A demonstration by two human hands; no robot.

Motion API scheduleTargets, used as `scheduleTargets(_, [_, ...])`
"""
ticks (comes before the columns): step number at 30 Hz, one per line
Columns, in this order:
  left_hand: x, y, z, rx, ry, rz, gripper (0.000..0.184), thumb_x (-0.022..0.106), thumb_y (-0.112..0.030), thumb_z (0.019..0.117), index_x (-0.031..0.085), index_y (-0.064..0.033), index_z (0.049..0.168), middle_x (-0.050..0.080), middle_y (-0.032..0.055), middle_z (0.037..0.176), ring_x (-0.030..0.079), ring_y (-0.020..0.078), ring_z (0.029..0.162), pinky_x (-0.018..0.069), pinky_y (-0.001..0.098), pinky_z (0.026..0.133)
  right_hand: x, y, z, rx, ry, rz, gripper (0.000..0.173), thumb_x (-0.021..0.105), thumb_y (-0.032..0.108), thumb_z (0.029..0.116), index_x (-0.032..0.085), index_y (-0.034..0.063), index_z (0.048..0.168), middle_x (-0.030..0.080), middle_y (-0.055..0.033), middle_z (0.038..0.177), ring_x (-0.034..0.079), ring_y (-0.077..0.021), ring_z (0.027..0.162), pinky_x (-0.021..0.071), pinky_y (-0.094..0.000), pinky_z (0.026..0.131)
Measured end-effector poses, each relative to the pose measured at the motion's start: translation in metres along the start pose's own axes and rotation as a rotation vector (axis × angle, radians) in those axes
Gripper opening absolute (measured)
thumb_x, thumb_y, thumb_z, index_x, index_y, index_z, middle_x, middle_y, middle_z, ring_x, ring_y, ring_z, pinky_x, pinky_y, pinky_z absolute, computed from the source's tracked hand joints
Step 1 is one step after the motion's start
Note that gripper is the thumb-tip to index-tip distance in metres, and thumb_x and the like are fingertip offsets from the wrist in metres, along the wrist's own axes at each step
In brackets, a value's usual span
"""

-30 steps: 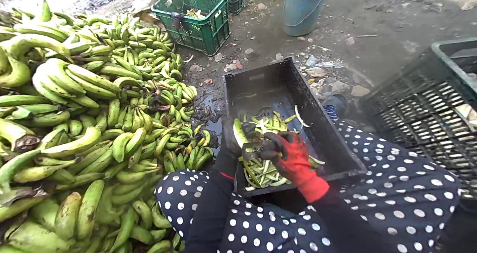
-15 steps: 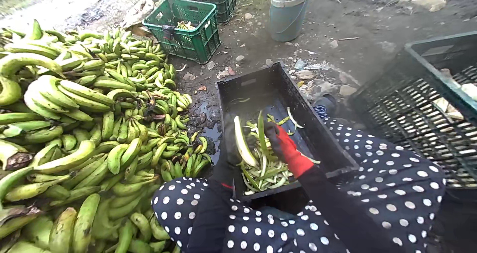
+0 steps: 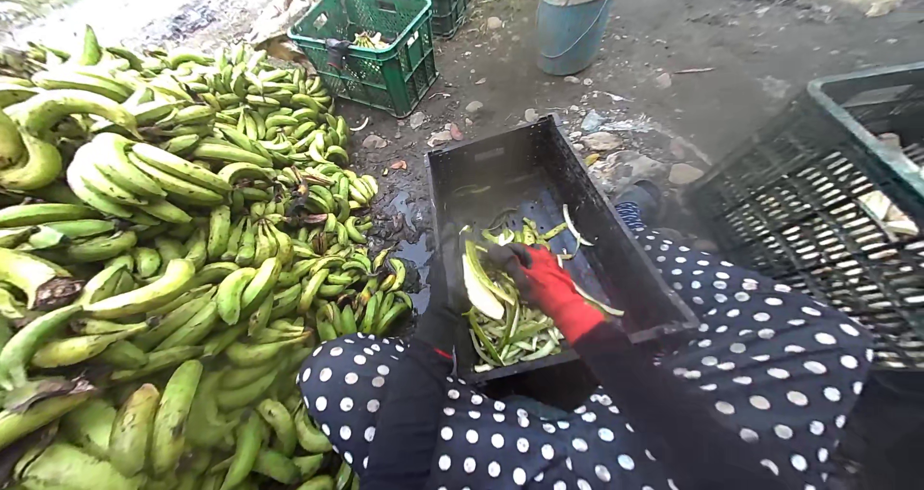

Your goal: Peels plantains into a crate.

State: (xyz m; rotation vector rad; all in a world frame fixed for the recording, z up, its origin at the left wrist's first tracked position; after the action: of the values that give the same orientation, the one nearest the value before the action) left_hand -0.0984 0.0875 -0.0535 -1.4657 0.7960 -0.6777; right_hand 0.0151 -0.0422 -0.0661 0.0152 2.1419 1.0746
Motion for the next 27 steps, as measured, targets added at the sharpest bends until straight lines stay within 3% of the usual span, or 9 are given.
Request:
scheduleTargets(2, [0.006,-0.004,-0.002,0.032,0.028,-0.027,0.043,0.026,-0.018,0.1107,0.048,0.0065,0.138,0.063,0.0123,0.116,0.060,0.0069,0.102,0.0511,0.0235,0.092,-0.004,-0.002,0.015,0.062,-0.022,0.069,0.045,0.046,0.039,0.1085,0.062,0.0082,0.137,0.060,-0.0245,0.138,0.054,-0.0409,0.133,0.0385,-0.0616,0.111])
scheduleTargets(7, [-0.004,-0.016,0.004,-0.079,-0.093,-0.328,0.038,0.026,-0.024,0.1117,0.056,-0.0032,0.120,0.063,0.0038,0.083,0.062,0.0102,0.068,0.0568,0.0278,0.062,-0.023,-0.003,0.011,-0.068,-0.070,0.130,0.040,0.051,0.031,0.1066,0.061,0.0089,0.139,0.062,-0.0240,0.135,0.056,-0.0399,0.130,0.0397,-0.0626,0.109])
scheduleTargets(11, [-0.016,-0.028,0.005,-0.134,-0.127,-0.256,0.040,0.027,-0.030,0.1113,0.053,-0.0035,0.126,0.061,0.0057,0.084,0.059,0.0116,0.068,0.0536,0.0287,0.063,-0.026,-0.005,-0.019,-0.348,-0.003,-0.055,0.064,0.048,0.069,0.0927,0.068,0.0238,0.132,0.063,-0.0196,0.132,0.056,-0.0421,0.125,0.0406,-0.0698,0.100])
scheduleTargets(13, [-0.014,-0.027,0.005,-0.165,-0.193,-0.224,0.046,0.022,-0.038,0.1117,0.054,-0.0087,0.124,0.061,0.0039,0.083,0.059,0.0103,0.066,0.0533,0.0281,0.060,-0.020,-0.005,-0.026,-0.372,0.060,-0.138,0.065,0.050,0.073,0.0894,0.067,0.0292,0.135,0.060,-0.0213,0.136,0.052,-0.0462,0.128,0.0399,-0.0724,0.097])
scheduleTargets(15, [-0.010,-0.024,-0.001,-0.110,-0.127,-0.099,0.042,0.026,-0.025,0.1121,0.051,-0.0006,0.135,0.062,0.0089,0.102,0.060,0.0101,0.085,0.0537,0.0286,0.078,-0.013,-0.004,-0.022,-0.251,0.106,-0.119,0.057,0.055,0.061,0.0953,0.064,0.0249,0.139,0.055,-0.0245,0.142,0.048,-0.0479,0.133,0.0368,-0.0732,0.101])
scheduleTargets(19, [0.009,-0.017,-0.011,-0.055,-0.060,0.073,0.040,0.028,-0.017,0.1107,0.049,0.0047,0.137,0.060,0.0106,0.113,0.057,0.0046,0.096,0.0496,0.0225,0.088,-0.010,-0.020,0.014,0.012,-0.110,0.122,0.038,0.056,0.027,0.1044,0.063,0.0044,0.134,0.063,-0.0289,0.129,0.057,-0.0455,0.125,0.0416,-0.0656,0.105])
scheduleTargets(23, [-0.012,-0.016,-0.014,-0.080,-0.227,0.326,0.044,0.034,-0.022,0.1105,0.045,-0.0038,0.149,0.059,0.0185,0.136,0.061,0.0204,0.118,0.0511,0.0393,0.101,-0.029,-0.057,0.013,-0.026,-0.189,0.271,0.037,0.050,0.014,0.1062,0.056,0.0001,0.140,0.062,-0.0277,0.131,0.060,-0.0390,0.124,0.0440,-0.0572,0.108])
scheduleTargets(25, [-0.025,-0.022,-0.015,-0.157,-0.244,0.631,0.046,0.034,-0.024,0.1115,0.041,-0.0042,0.153,0.056,0.0228,0.141,0.057,0.0315,0.127,0.0449,0.0500,0.108,-0.046,-0.090,0.008,0.007,-0.203,0.346,0.036,0.048,0.016,0.1069,0.056,0.0032,0.140,0.064,-0.0238,0.127,0.063,-0.0341,0.116,0.0499,-0.0552,0.099])
scheduleTargets(27, [-0.032,-0.022,-0.014,-0.208,-0.266,0.795,0.051,0.028,-0.035,0.1122,0.042,-0.0058,0.153,0.056,0.0263,0.140,0.054,0.0411,0.130,0.0405,0.0614,0.109,-0.060,-0.122,-0.003,0.073,-0.213,0.631,0.036,0.039,0.031,0.1104,0.056,0.0129,0.137,0.063,-0.0094,0.110,0.062,-0.0195,0.090,0.0550,-0.0443,0.074])
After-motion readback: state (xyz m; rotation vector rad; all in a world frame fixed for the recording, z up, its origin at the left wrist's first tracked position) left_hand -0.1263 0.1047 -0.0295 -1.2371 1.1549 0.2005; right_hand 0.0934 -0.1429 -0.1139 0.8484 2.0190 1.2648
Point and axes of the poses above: each hand's wrist, its own z-axis towards the middle knuckle, its own x-axis out of the palm, y = z × x, the point moved 3 cm from there along z, towards the middle knuckle
